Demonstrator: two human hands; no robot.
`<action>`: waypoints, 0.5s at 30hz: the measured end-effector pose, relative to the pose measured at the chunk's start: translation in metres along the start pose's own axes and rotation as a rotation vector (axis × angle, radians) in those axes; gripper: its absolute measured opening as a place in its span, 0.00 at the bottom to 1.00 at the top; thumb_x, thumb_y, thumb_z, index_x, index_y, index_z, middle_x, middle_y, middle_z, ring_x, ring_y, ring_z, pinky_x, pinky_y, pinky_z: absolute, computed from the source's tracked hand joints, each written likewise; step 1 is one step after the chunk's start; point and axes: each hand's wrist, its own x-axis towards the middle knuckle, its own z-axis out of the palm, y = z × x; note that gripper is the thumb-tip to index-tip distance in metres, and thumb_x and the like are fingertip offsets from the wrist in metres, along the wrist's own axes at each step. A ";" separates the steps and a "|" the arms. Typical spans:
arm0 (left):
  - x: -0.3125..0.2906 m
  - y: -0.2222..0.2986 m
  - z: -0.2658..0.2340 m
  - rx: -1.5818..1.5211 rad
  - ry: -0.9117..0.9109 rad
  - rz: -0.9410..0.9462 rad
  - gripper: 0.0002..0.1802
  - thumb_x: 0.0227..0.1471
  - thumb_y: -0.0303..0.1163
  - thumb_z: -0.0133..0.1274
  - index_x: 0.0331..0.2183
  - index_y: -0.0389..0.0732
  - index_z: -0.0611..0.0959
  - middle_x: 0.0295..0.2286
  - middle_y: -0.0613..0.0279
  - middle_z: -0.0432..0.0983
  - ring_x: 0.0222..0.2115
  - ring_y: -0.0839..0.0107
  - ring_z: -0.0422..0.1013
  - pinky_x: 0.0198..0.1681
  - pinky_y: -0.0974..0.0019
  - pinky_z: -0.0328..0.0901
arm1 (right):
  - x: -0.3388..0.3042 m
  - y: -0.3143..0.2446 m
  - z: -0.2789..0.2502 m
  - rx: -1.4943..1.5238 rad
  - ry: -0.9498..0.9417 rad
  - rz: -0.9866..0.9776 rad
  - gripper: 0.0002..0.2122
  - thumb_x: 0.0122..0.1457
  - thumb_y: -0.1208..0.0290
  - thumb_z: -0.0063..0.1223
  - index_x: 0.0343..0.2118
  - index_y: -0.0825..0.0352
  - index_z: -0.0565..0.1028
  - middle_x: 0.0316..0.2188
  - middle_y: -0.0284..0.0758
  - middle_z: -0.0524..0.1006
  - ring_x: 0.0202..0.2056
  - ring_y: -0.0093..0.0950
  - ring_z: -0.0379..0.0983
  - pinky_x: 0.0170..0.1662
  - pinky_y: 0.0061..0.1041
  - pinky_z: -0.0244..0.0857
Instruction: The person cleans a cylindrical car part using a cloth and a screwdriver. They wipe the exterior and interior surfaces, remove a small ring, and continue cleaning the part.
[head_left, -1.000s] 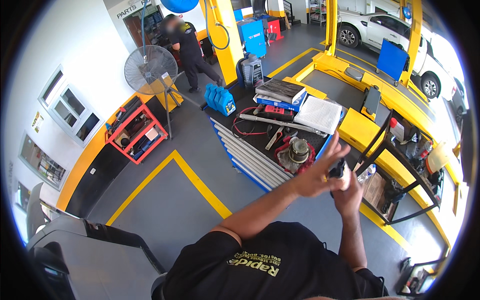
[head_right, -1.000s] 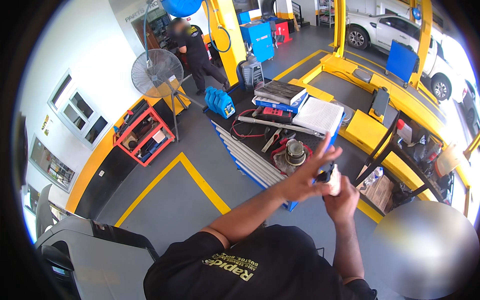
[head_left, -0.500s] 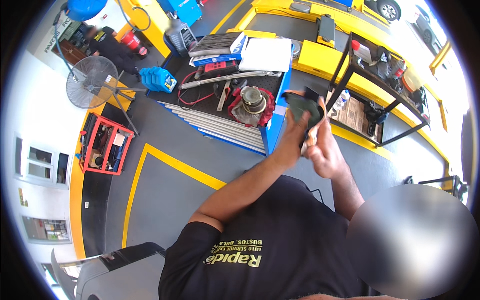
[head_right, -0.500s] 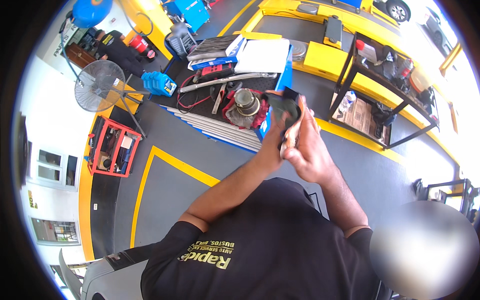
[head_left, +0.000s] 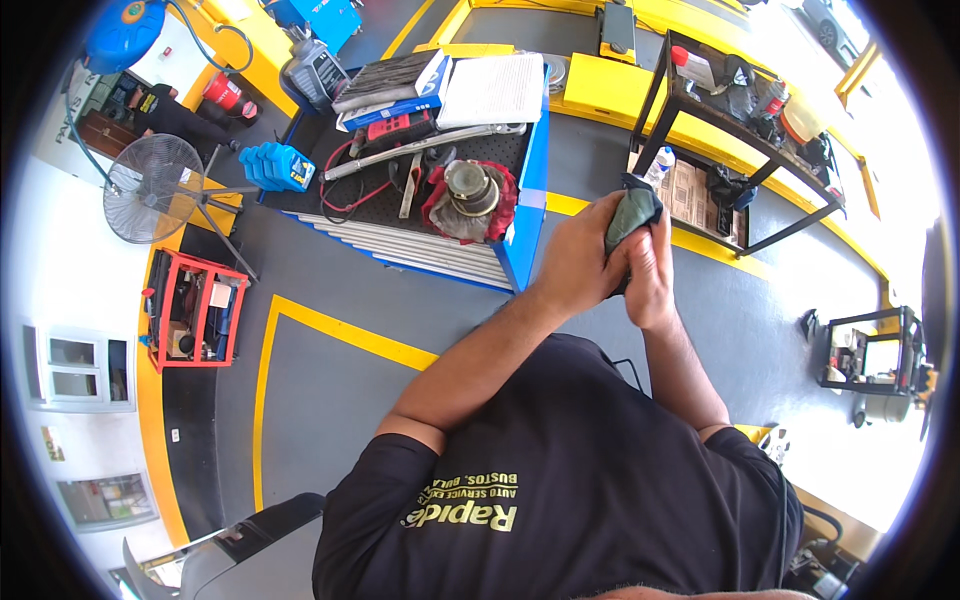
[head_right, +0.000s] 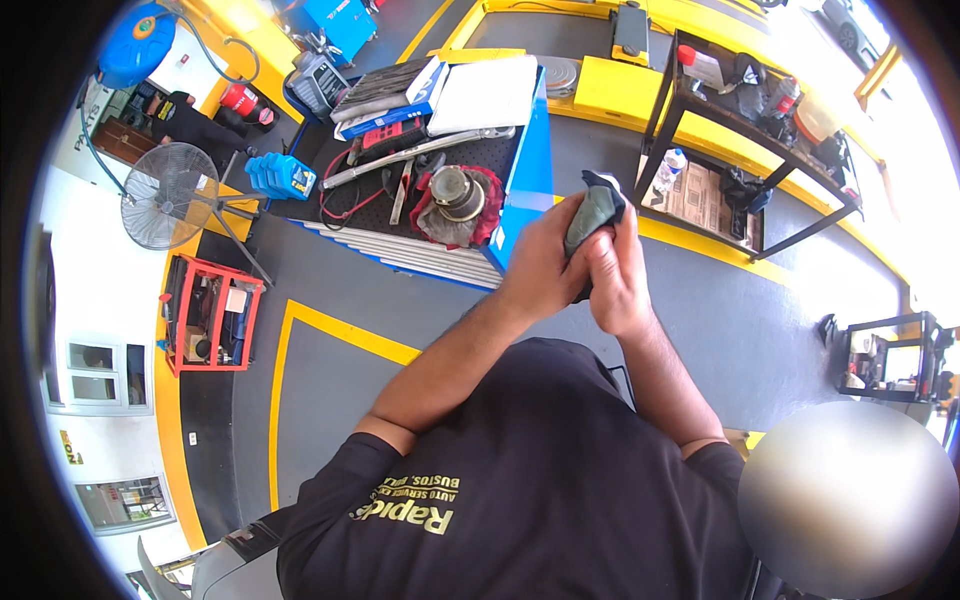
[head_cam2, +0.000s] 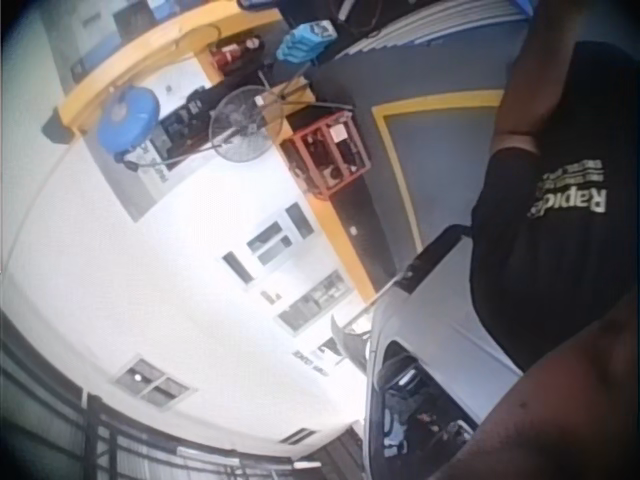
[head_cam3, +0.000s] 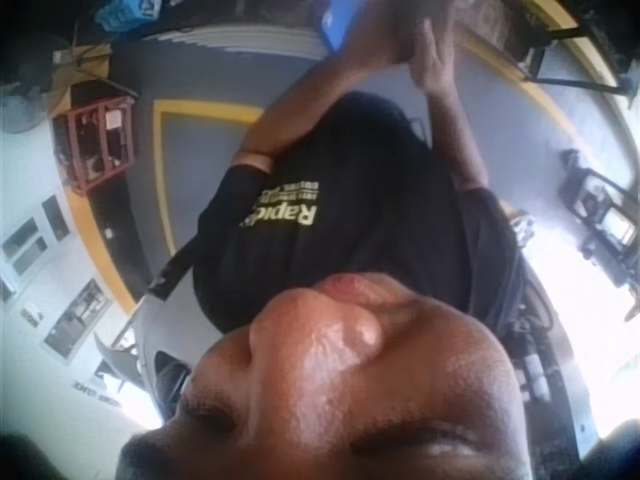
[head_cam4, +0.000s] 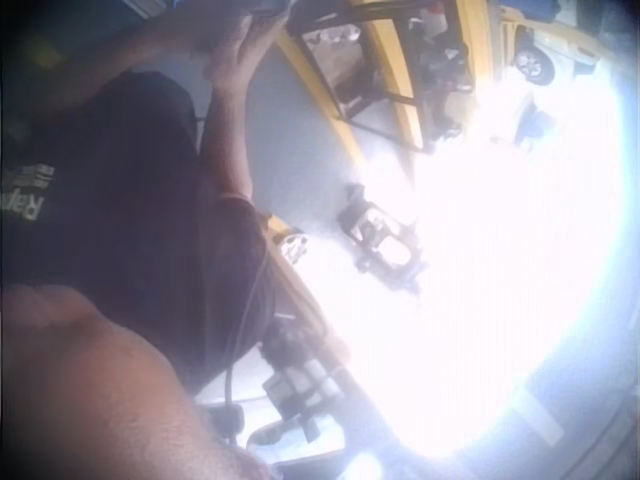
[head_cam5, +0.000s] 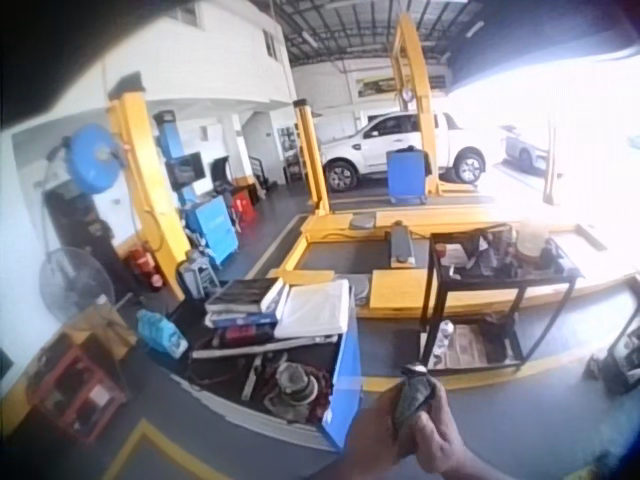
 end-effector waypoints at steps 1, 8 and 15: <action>0.002 0.000 -0.005 -0.032 -0.032 -0.021 0.23 0.65 0.38 0.64 0.55 0.33 0.80 0.44 0.47 0.85 0.45 0.54 0.83 0.49 0.56 0.75 | -0.002 -0.001 0.000 -0.098 -0.044 -0.060 0.33 0.78 0.55 0.41 0.76 0.72 0.52 0.67 0.42 0.65 0.68 0.33 0.61 0.73 0.34 0.51; 0.012 -0.005 -0.031 -0.420 0.151 -0.118 0.36 0.66 0.46 0.63 0.65 0.35 0.70 0.54 0.43 0.78 0.57 0.42 0.75 0.60 0.52 0.69 | 0.004 -0.011 0.013 0.118 -0.068 -0.078 0.45 0.75 0.33 0.33 0.81 0.65 0.44 0.80 0.42 0.50 0.79 0.39 0.45 0.79 0.43 0.37; -0.007 -0.017 -0.019 0.425 0.264 0.239 0.32 0.73 0.44 0.48 0.66 0.32 0.70 0.67 0.38 0.64 0.68 0.39 0.62 0.72 0.40 0.53 | 0.022 -0.007 0.037 0.996 -0.107 0.160 0.43 0.74 0.31 0.33 0.81 0.57 0.45 0.79 0.37 0.53 0.79 0.38 0.46 0.80 0.45 0.40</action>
